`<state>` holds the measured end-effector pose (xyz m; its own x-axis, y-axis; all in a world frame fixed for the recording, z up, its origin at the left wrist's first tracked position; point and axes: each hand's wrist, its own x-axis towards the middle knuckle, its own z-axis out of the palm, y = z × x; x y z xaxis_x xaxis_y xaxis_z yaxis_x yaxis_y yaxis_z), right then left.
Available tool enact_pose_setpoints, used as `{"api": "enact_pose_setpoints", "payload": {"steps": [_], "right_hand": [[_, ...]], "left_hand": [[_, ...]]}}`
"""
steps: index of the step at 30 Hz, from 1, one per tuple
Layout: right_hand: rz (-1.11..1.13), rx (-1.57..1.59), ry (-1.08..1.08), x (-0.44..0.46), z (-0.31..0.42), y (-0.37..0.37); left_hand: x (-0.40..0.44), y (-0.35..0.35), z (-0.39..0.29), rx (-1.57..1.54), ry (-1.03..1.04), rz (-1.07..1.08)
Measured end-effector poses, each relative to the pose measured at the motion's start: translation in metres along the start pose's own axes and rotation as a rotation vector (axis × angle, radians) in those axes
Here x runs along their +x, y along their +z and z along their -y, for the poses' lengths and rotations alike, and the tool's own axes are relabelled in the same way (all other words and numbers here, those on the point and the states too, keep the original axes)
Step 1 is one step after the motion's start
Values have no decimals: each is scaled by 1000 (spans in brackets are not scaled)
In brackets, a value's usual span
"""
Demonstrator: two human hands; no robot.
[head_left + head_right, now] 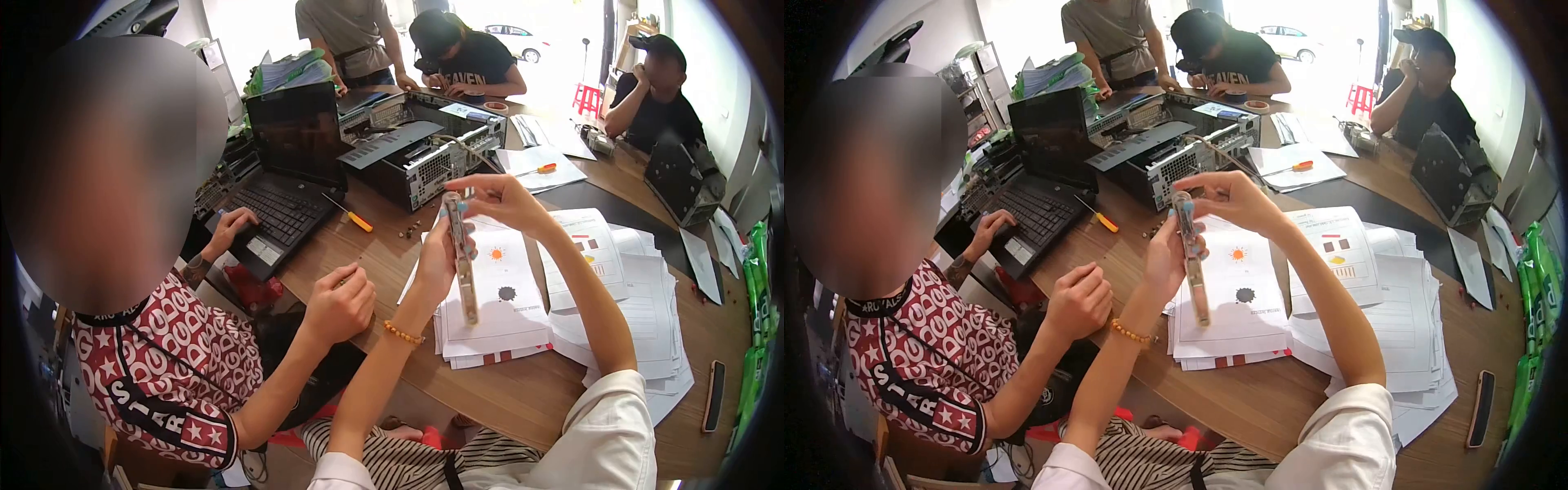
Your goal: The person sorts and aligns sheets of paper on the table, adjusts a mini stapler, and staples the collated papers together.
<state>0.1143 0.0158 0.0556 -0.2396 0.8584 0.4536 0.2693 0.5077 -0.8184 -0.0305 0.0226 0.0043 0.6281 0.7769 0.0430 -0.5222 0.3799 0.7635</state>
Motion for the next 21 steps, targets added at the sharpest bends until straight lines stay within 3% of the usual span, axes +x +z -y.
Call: {"api": "enact_pose_setpoints", "payload": {"steps": [1, 3, 4, 7, 12, 19, 21], "right_hand": [[5, 0, 6, 0, 2, 0], [-161, -375, 10, -2, 8, 1], [-156, -372, 19, -2, 7, 5], [-254, -500, -244, -4, 2, 17], [-293, -868, -397, -10, 6, 23], [-242, -875, -331, -8, 11, 23], [-321, -731, -292, -6, 8, 25]], "left_hand": [[3, -1, 1, -42, 54, -26], [6, -7, 3, -115, 144, -64], [7, -10, 4, -120, 138, -71], [8, -14, 4, -89, 156, -74], [3, -8, 2, -171, 179, -111], [7, 3, -8, -207, 118, -186], [5, 3, -6, -164, 113, -175]]}}
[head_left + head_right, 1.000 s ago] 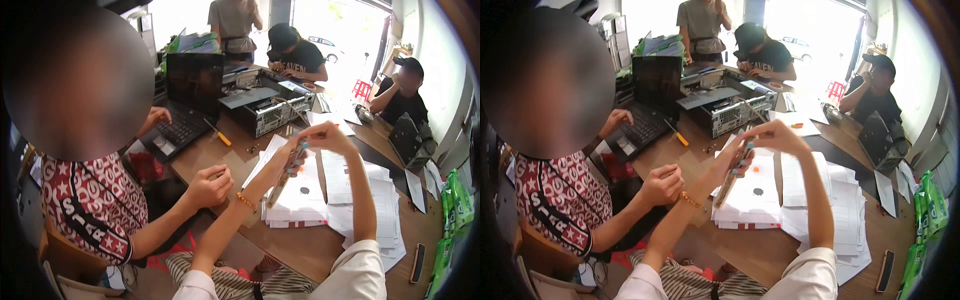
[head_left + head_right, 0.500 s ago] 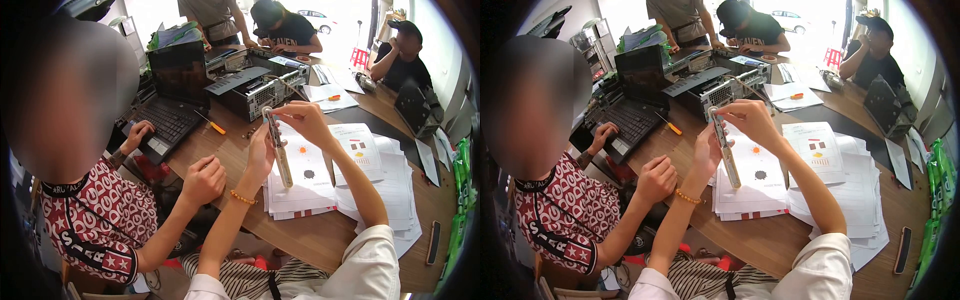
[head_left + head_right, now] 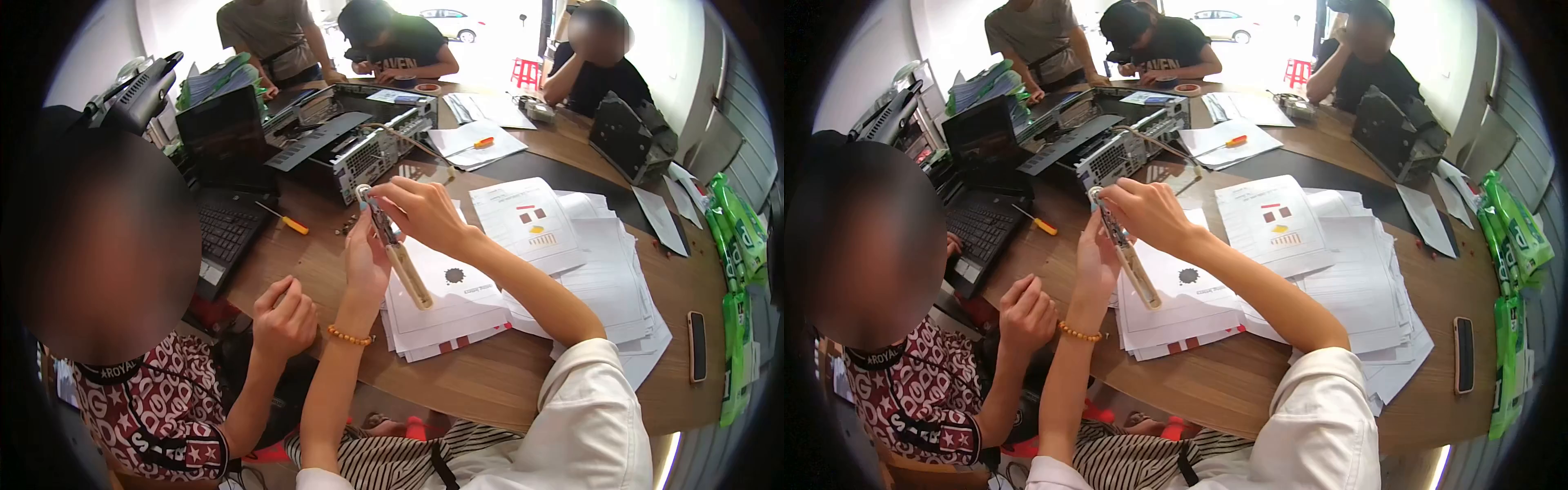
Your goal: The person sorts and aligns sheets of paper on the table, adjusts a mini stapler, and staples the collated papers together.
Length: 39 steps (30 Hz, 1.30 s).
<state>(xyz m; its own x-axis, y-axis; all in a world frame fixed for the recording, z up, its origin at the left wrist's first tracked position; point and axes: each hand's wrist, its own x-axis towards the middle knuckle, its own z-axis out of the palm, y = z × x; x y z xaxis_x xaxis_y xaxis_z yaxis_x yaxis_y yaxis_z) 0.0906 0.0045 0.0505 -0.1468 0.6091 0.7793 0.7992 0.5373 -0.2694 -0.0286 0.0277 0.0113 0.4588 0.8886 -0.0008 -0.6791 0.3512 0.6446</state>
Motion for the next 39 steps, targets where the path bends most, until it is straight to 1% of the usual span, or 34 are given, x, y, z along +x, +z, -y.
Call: {"api": "enact_pose_setpoints", "payload": {"steps": [1, 4, 5, 7, 8, 9, 11, 12, 14, 17, 18, 20, 23, 25, 28, 29, 30, 31, 32, 33, 35, 39], "right_hand": [[1, -12, 9, 0, -1, 0], [44, 185, 74, 1, -5, 4], [40, 182, 77, 2, -8, 2], [184, 266, 58, 6, -8, -5], [205, 277, 33, 8, -7, -7], [206, 277, 34, 8, -9, -7], [275, 380, -43, 10, -14, -8], [274, 379, -42, 12, -13, -12], [430, 388, -21, 15, -12, -21], [500, 359, 33, 14, -15, -24], [499, 361, 33, 12, -16, -20], [313, 316, -61, 6, -13, -8], [276, 244, -32, 3, -6, -2], [278, 237, -34, 2, 0, -5], [233, -78, -371, 0, 4, -4], [235, -61, -377, -2, 5, -3], [227, -88, -473, -3, 6, -4], [215, -118, -572, -3, 5, -5], [179, -123, -625, -4, 1, -3], [174, -113, -629, -3, 0, -5], [243, -106, -558, -2, -3, -9], [202, -44, -493, 0, 0, -12]], "left_hand": [[-1, 1, 1, -4, -13, 7], [-2, 4, -1, -29, 12, -75], [1, -1, 0, -28, 7, -71], [4, -10, -1, -2, 18, 32], [5, -15, -2, 16, 24, 72], [4, -13, -2, 14, 23, 71], [1, -8, -4, -33, -10, 31], [1, -5, -6, -33, -10, 32], [-1, 0, -7, 55, -3, -23], [0, -3, -4, 91, -33, -14], [1, -5, -3, 92, -33, -15], [5, -11, -2, 29, -40, -35], [9, -20, -4, -36, -86, -85], [6, -14, -9, -58, -78, -93], [9, -15, -11, -93, -45, -148], [11, -18, -12, -101, -24, -182], [11, -20, -13, -83, -17, -165], [12, -21, -11, -155, -15, -159], [12, -22, -10, -165, -2, -169], [11, -21, -10, -175, 10, -176], [11, -23, -10, -167, 42, -158], [11, -21, -10, -144, 97, -107]]}}
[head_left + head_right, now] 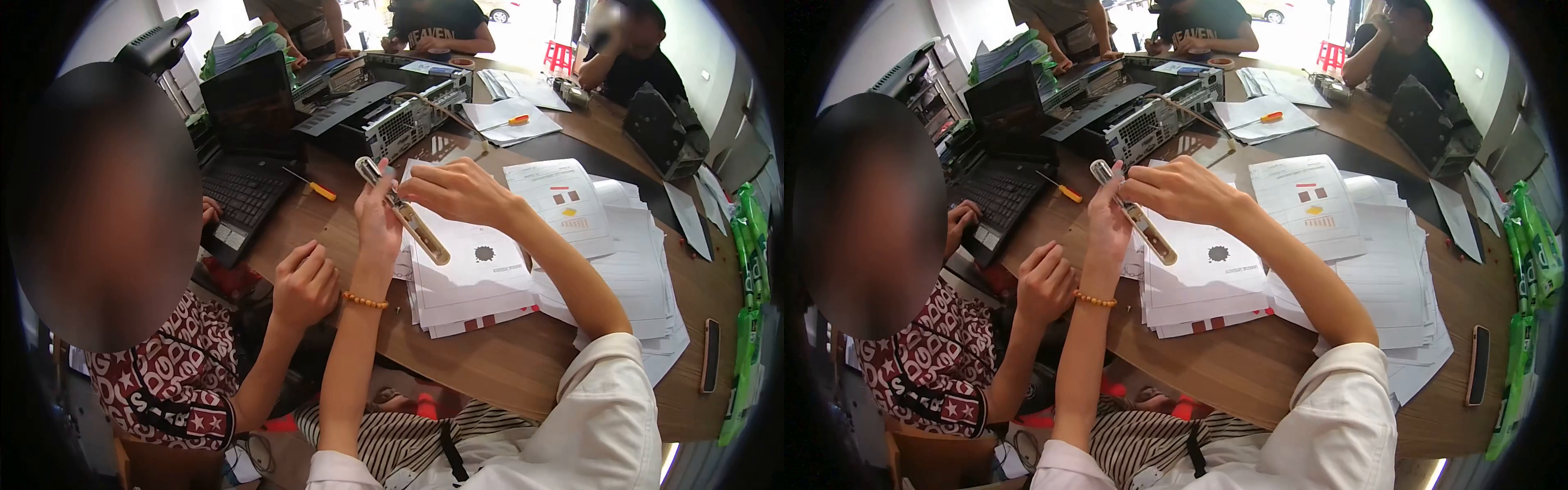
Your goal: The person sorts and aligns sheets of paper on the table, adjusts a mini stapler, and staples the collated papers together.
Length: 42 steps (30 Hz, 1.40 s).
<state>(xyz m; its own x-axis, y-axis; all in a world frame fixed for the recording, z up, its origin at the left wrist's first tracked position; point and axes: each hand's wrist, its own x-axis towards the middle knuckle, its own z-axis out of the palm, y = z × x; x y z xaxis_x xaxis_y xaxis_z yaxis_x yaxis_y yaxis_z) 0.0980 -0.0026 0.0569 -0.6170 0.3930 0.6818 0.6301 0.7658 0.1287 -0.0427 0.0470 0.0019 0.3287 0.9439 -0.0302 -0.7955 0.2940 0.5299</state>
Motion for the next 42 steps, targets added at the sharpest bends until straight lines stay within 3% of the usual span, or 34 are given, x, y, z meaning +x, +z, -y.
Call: {"api": "enact_pose_setpoints", "payload": {"steps": [5, 7, 8, 10, 11, 12, 14, 15, 16, 19, 22, 27, 29, 36, 42], "right_hand": [[-15, 38, 60, 4, 5, -11], [-104, 393, 432, 8, 6, -16], [-106, 395, 433, 6, 3, -12], [-211, 663, 840, 8, -5, -9], [7, 822, 1185, 5, -11, -14], [7, 821, 1186, 3, -14, -17], [220, 1150, 1167, -1, -21, -21], [302, 1064, 1036, -1, -23, -27], [304, 1066, 1039, -2, -24, -27], [184, 977, 834, -4, -24, -22], [63, 843, 877, 2, -19, -19], [98, 516, 902, 8, -4, -24], [92, 147, 573, 4, -5, -17], [104, 28, 596, 5, 8, -8], [300, -47, 579, 5, 7, -4]], "left_hand": [[-2, 0, 4, 188, 42, 107], [-3, 1, 3, 215, 35, 117], [-4, 1, 4, 251, 31, 160], [-6, 6, 5, 286, 28, 203], [-8, 9, 7, 313, 37, 228], [-9, 9, 8, 339, 47, 254], [-11, 10, 9, 333, 35, 278], [-11, 11, 11, 348, 14, 272], [-12, 11, 12, 365, -7, 265], [-9, 7, 14, 369, -42, 302], [-13, 13, 15, 391, -44, 262], [-10, 6, 15, 397, -105, 260], [-11, 6, 15, 426, -106, 246], [-10, 6, 15, 449, -82, 263], [-12, 6, 19, 464, -50, 250]]}}
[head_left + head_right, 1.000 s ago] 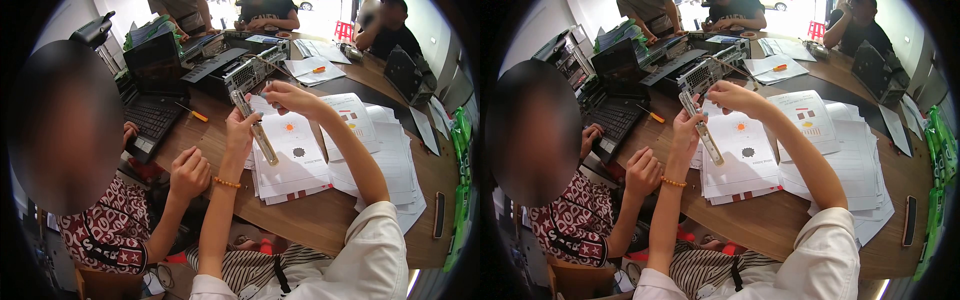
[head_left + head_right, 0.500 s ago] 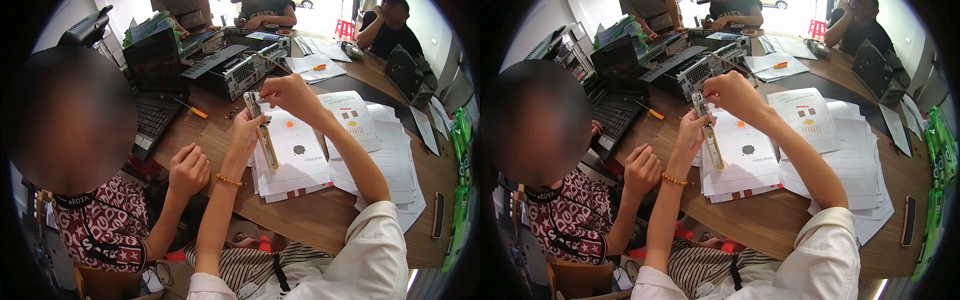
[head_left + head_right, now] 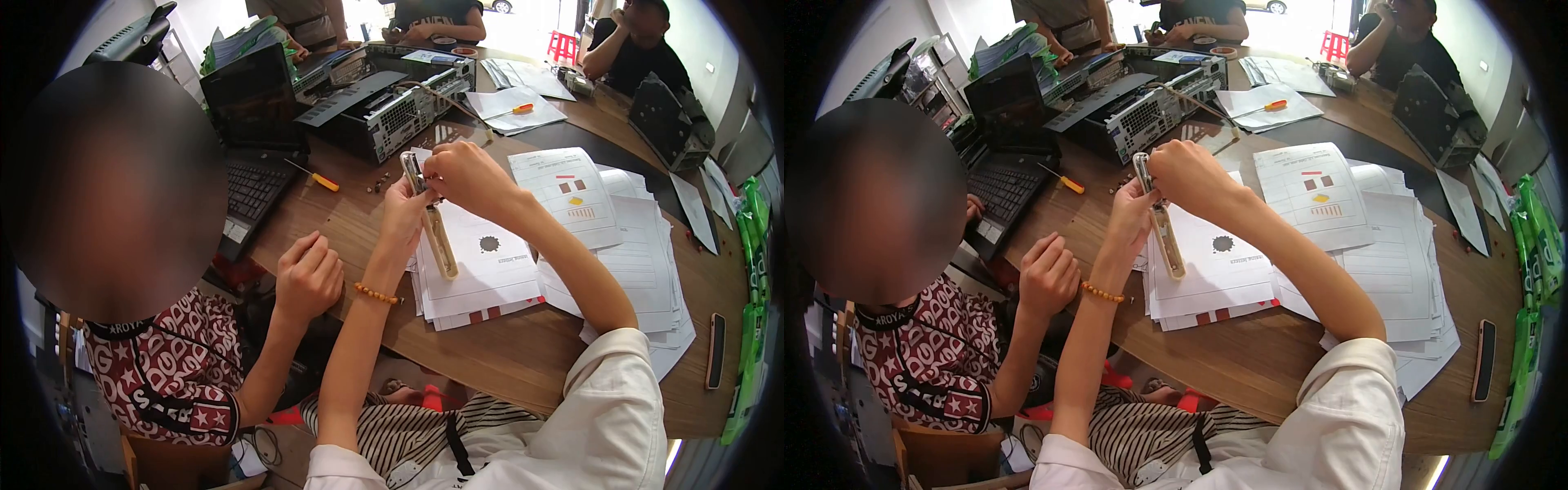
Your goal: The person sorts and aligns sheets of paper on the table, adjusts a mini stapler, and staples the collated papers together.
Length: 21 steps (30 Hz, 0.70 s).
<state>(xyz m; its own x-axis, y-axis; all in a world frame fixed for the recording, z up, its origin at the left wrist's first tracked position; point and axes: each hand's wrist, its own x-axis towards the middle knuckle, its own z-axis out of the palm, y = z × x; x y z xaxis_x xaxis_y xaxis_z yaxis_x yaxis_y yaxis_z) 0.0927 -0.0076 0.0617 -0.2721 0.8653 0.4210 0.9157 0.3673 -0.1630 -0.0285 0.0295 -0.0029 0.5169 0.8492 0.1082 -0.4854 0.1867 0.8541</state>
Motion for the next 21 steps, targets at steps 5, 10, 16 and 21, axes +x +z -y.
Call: {"api": "enact_pose_setpoints", "payload": {"steps": [5, 10, 16, 21], "right_hand": [[124, 224, -25, -1, -4, -15], [175, 425, 94, 2, -9, -21], [45, 588, 133, 4, -23, -7], [146, 702, 311, 3, -23, -9]], "left_hand": [[1, -3, 2, 7, -4, 19], [-3, 5, -5, -10, -28, -2], [2, -3, -1, 9, -57, 13], [2, -2, 1, 24, -17, 4]]}}
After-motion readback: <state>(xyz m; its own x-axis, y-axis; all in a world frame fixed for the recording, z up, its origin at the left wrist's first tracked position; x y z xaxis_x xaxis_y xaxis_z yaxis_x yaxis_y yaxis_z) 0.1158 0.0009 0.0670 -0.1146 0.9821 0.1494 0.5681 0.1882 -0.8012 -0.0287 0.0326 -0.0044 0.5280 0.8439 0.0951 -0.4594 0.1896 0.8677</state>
